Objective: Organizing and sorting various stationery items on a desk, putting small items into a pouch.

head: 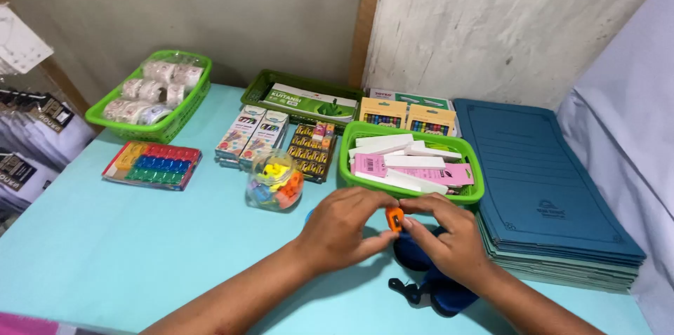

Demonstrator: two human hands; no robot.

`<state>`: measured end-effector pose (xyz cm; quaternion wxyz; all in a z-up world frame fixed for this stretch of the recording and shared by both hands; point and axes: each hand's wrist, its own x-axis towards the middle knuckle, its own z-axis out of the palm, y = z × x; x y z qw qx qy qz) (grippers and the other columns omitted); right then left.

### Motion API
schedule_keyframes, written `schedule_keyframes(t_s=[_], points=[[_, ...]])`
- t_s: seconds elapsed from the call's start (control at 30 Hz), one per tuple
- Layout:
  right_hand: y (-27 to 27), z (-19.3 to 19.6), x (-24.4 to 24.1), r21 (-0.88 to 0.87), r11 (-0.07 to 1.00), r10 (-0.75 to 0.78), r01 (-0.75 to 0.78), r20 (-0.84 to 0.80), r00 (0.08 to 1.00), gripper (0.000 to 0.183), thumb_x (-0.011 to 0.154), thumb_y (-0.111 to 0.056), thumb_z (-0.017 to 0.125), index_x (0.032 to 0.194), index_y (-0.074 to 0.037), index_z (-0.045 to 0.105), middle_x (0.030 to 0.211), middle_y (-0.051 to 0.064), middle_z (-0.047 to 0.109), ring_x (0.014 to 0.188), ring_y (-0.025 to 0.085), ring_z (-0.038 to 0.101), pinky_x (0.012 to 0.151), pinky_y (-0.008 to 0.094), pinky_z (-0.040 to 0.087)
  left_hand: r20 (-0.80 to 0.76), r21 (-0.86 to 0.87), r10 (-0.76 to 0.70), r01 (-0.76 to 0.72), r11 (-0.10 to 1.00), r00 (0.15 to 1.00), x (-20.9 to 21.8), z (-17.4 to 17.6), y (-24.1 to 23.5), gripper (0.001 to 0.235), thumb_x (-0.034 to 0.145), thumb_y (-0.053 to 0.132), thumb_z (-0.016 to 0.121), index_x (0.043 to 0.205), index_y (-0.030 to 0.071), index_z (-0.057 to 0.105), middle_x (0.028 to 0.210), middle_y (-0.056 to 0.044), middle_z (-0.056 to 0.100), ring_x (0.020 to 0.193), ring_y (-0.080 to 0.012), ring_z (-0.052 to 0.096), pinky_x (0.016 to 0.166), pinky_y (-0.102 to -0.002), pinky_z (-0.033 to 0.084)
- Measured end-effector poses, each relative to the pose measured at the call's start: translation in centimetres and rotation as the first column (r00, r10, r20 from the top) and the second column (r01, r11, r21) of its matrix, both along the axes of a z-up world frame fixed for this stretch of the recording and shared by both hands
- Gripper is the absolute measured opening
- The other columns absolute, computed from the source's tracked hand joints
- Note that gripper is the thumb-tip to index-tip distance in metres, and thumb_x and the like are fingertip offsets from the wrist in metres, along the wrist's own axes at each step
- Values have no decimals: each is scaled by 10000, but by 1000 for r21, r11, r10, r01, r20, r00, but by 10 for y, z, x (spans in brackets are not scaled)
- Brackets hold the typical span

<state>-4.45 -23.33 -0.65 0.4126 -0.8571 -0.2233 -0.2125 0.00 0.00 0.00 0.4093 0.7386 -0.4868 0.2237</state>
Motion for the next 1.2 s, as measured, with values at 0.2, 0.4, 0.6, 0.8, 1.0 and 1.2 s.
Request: schedule_keyframes(t_s=[0.2, 0.4, 0.6, 0.8, 1.0, 1.2], points=[[47, 22, 31, 7, 999, 47, -47, -11, 999, 197, 872, -128, 760, 1044, -34, 772, 1003, 103, 786, 907, 196, 762, 808, 314, 588, 84, -96, 226, -218, 971, 971, 3, 15, 40, 399, 839, 218, 836, 1154, 63, 647, 1115, -104, 720, 1007, -297, 693, 871, -413, 544], [116, 33, 86, -1, 987, 156, -159, 204, 966, 170, 873, -95, 765, 1035, -45, 757, 973, 114, 772, 889, 237, 734, 782, 355, 573, 204, -206, 428, -389, 898, 880, 23, 16, 98, 301, 890, 185, 756, 1142, 59, 651, 1176, -113, 702, 1112, -318, 663, 995, -441, 506], [163, 27, 118, -262, 954, 232, -146, 336, 913, 159, 834, -90, 778, 987, -64, 746, 924, 93, 746, 897, 268, 703, 861, 435, 529, -47, -283, 559, -548, 787, 828, 47, -10, 125, 225, 1009, 186, 621, 1165, 36, 685, 1175, -135, 694, 1130, -336, 634, 999, -441, 491], [160, 21, 112, -250, 960, 216, -130, 355, 910, 190, 828, -61, 743, 1018, -61, 740, 1083, 99, 733, 1025, 275, 689, 936, 423, 525, -78, -272, 504, -505, 819, 860, 45, -5, 122, 222, 1010, 193, 612, 1140, 25, 675, 1117, -137, 701, 1086, -337, 637, 974, -448, 493], [105, 43, 82, -319, 947, 152, -47, 312, 938, 212, 835, -75, 722, 1046, -51, 725, 1076, 109, 741, 1047, 277, 685, 958, 425, 496, 70, -266, 499, -466, 844, 864, 37, 0, 116, 182, 992, 167, 644, 1114, 33, 662, 1105, -123, 699, 1070, -312, 655, 968, -427, 513], [1, 45, 67, -224, 964, -65, 146, 331, 941, 211, 839, -68, 705, 1045, -47, 745, 1070, 128, 759, 1050, 281, 700, 990, 434, 512, 289, -84, 279, -266, 960, 916, 19, 9, 79, 262, 897, 182, 738, 1114, 50, 672, 1123, -101, 694, 1076, -289, 654, 946, -426, 516]])
